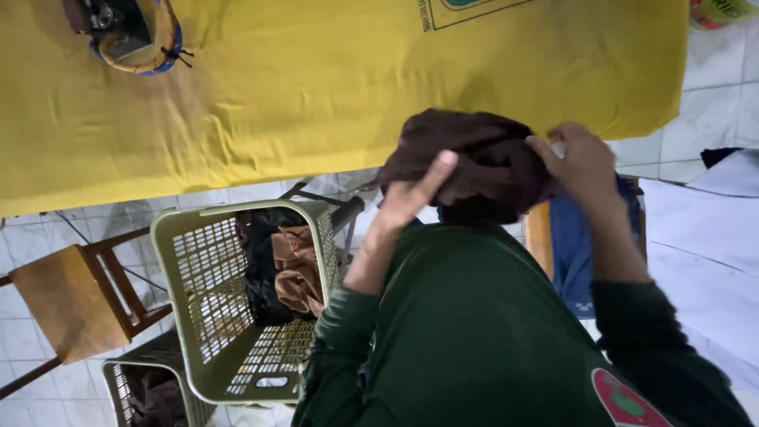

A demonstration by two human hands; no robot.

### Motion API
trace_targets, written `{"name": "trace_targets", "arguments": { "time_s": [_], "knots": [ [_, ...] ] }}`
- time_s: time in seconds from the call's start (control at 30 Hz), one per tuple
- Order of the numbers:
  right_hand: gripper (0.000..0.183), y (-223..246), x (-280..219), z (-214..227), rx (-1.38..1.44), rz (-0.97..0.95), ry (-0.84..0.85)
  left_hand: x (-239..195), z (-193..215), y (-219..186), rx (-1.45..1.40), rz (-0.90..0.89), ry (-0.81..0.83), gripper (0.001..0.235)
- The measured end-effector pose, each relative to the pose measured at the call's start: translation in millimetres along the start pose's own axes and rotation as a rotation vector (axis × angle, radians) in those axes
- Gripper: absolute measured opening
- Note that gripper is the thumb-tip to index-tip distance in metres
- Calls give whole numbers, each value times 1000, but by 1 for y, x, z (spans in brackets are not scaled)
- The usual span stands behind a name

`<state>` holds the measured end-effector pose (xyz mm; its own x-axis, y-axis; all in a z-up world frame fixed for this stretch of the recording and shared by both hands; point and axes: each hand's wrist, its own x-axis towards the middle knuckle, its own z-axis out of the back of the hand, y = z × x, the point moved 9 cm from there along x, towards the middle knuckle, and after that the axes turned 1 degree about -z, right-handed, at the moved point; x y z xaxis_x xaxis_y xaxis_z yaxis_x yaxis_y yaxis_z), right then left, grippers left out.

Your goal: Ironing and folding various garments on an ironing board.

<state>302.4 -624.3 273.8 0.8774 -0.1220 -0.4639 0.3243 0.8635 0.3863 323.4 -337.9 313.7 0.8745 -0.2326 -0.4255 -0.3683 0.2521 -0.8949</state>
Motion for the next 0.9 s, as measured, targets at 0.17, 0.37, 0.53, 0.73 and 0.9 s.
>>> {"name": "trace_targets", "arguments": {
  "time_s": [0.17,0.37,0.53,0.73,0.9],
  "knots": [
    [41,39,-10,-88,705,574,113,-8,-34,-70,267,-228,212,48],
    [23,145,-36,16,889,694,59,-23,14,-49,356,-619,-42,39],
    [20,143,-30,-5,913,584,29,2,0,0,-120,-262,-144,33],
    [24,136,-26,-28,872,425,45,6,-6,102,-303,-57,-399,53],
    [24,131,-26,-29,926,431,-2,-10,9,16,61,-334,-508,24]
  ]
}}
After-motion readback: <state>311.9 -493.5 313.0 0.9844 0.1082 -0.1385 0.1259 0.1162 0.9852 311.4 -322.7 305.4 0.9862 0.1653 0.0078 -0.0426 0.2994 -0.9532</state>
